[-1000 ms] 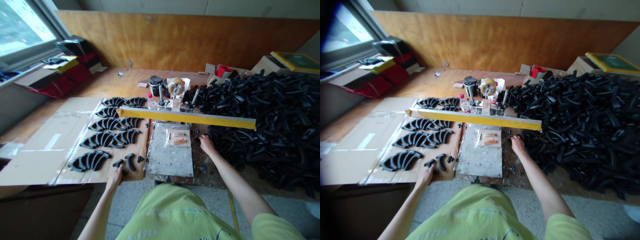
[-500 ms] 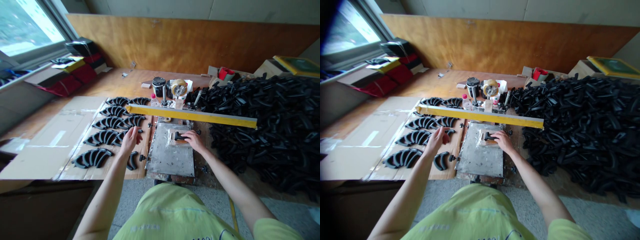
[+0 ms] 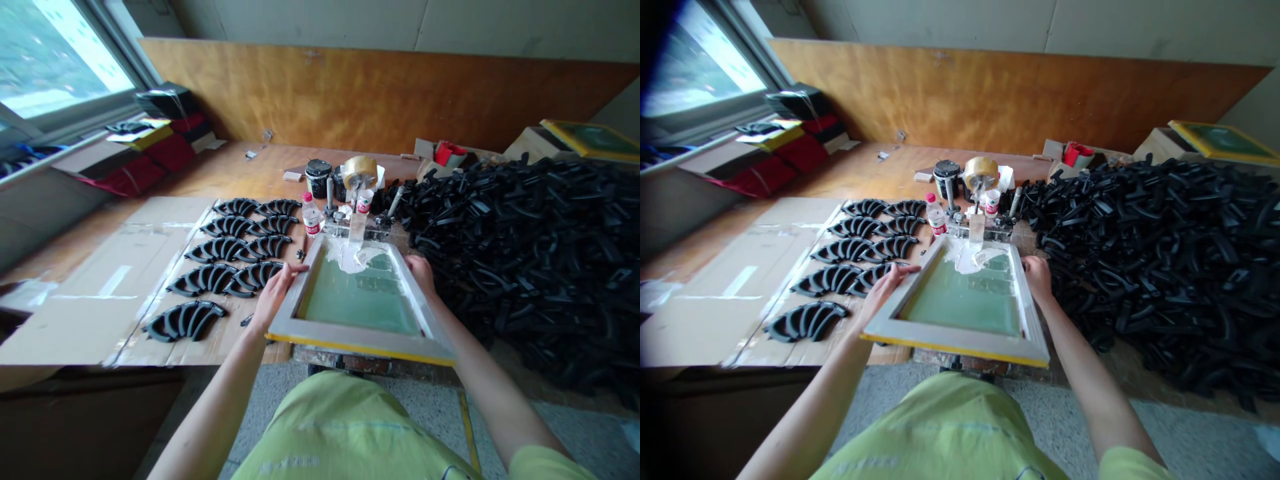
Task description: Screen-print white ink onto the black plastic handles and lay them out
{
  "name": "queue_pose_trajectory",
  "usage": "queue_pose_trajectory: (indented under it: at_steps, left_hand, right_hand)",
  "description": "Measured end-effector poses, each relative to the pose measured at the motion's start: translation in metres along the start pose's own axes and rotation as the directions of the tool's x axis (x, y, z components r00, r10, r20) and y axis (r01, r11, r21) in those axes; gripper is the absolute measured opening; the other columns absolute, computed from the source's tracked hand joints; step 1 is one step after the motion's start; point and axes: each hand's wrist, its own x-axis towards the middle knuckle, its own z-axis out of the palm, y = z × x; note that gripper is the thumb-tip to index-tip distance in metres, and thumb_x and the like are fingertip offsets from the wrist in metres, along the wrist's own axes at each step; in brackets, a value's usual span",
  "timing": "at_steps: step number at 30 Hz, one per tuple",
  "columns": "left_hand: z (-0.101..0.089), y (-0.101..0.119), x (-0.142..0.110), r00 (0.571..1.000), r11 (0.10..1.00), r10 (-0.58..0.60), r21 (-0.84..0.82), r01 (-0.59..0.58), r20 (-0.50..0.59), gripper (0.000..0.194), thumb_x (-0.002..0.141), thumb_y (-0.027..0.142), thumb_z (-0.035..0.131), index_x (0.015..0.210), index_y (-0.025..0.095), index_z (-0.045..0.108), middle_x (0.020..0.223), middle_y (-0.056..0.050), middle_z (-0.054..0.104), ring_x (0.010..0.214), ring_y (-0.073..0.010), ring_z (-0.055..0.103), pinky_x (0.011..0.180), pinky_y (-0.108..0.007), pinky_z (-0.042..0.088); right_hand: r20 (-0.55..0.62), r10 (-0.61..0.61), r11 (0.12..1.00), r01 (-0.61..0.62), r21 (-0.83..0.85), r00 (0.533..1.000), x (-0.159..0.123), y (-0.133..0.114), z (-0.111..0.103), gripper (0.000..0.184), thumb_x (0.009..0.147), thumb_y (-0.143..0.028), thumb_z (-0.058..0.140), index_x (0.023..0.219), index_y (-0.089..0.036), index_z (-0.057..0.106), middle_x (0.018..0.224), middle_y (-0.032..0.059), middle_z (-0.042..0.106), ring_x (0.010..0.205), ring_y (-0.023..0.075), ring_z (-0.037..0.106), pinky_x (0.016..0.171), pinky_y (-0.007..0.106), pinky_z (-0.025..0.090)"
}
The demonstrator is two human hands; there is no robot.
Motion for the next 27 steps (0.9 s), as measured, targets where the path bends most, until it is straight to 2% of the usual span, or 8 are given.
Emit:
queue_pose_trajectory:
  at_steps: [2,5,9,14,20,22,25,27]
  left_hand:
    - [-0.001,-0.031,-0.007,0.992,0.993,-0.118,0.010,0.118,0.035,0.067,0.075,0.065,0.058,0.121,0.017,0.063,0.076,-0.002,0.066,0.062,-0.0157,0.057,0.052,-0.023,0.041]
    - [0.003,-0.081,-0.005,0.982,0.984,-0.175,-0.035,0.177,0.065,0.081,0.072,0.058,0.065,0.140,0.021,0.044,0.077,-0.001,0.066,0.060,-0.0147,0.058,0.053,-0.022,0.042]
    - [0.007,-0.124,0.005,0.987,0.987,-0.158,0.018,0.157,0.028,0.077,0.076,0.054,0.062,0.143,0.021,0.040,0.081,-0.002,0.066,0.065,-0.0146,0.060,0.058,-0.024,0.046]
    - [0.005,-0.132,0.008,0.985,0.986,-0.166,0.032,0.165,0.045,0.073,0.078,0.055,0.060,0.140,0.021,0.044,0.086,-0.004,0.068,0.066,-0.0157,0.061,0.060,-0.025,0.047]
    - [0.003,-0.132,0.007,0.989,0.987,-0.146,0.075,0.143,0.026,0.069,0.079,0.054,0.058,0.139,0.022,0.046,0.088,-0.004,0.068,0.070,-0.0165,0.061,0.063,-0.026,0.048]
    - [0.003,-0.131,0.007,0.989,0.987,-0.147,0.074,0.144,0.030,0.069,0.079,0.055,0.058,0.138,0.022,0.047,0.087,-0.004,0.068,0.070,-0.0168,0.061,0.062,-0.026,0.047]
    - [0.003,-0.127,0.006,0.988,0.987,-0.152,0.052,0.150,0.033,0.071,0.078,0.055,0.059,0.139,0.021,0.046,0.087,-0.005,0.068,0.071,-0.0174,0.062,0.061,-0.025,0.047]
    - [0.003,-0.125,0.005,0.987,0.987,-0.160,0.035,0.159,0.034,0.072,0.078,0.055,0.060,0.139,0.020,0.045,0.086,-0.005,0.069,0.070,-0.0175,0.063,0.060,-0.025,0.047]
  right_hand:
    - [-0.115,0.025,0.999,-0.022,0.025,0.993,0.021,-0.003,-0.008,0.038,0.088,-0.019,0.044,0.121,-0.017,0.061,0.117,0.0133,0.060,0.110,0.0267,0.055,0.096,0.043,0.044]
    - [-0.186,-0.154,0.985,0.166,0.050,0.970,0.056,-0.037,0.000,0.051,0.082,-0.022,0.060,0.132,-0.017,0.051,0.132,0.0131,0.049,0.122,0.0270,0.046,0.103,0.043,0.039]
    - [0.070,-0.307,0.950,0.309,-0.036,0.949,0.082,-0.085,0.028,0.032,0.078,-0.017,0.064,0.110,-0.015,0.060,0.107,0.0120,0.061,0.104,0.0255,0.054,0.090,0.037,0.045]
    - [0.247,-0.370,0.910,0.403,-0.099,0.896,0.048,-0.095,0.036,0.013,0.080,-0.009,0.051,0.084,-0.015,0.062,0.086,0.0105,0.064,0.085,0.0222,0.055,0.078,0.032,0.043]
    - [0.297,-0.660,0.750,0.626,0.212,0.690,0.010,-0.088,0.008,0.022,0.074,-0.002,0.050,0.083,-0.017,0.064,0.082,0.0065,0.064,0.086,0.0205,0.056,0.076,0.030,0.043]
    - [0.308,-0.635,0.773,0.579,0.260,0.709,0.017,-0.089,0.006,0.018,0.075,-0.006,0.054,0.080,-0.018,0.065,0.079,0.0041,0.065,0.080,0.0189,0.057,0.073,0.029,0.043]
    - [0.211,-0.544,0.836,0.506,0.212,0.812,0.020,-0.090,0.013,0.018,0.078,-0.006,0.053,0.083,-0.018,0.066,0.082,0.0054,0.066,0.081,0.0199,0.058,0.074,0.030,0.045]
    - [0.138,-0.567,0.819,0.537,0.202,0.812,0.011,-0.088,0.018,0.027,0.077,-0.002,0.049,0.091,-0.016,0.067,0.090,0.0084,0.067,0.091,0.0221,0.058,0.080,0.033,0.046]
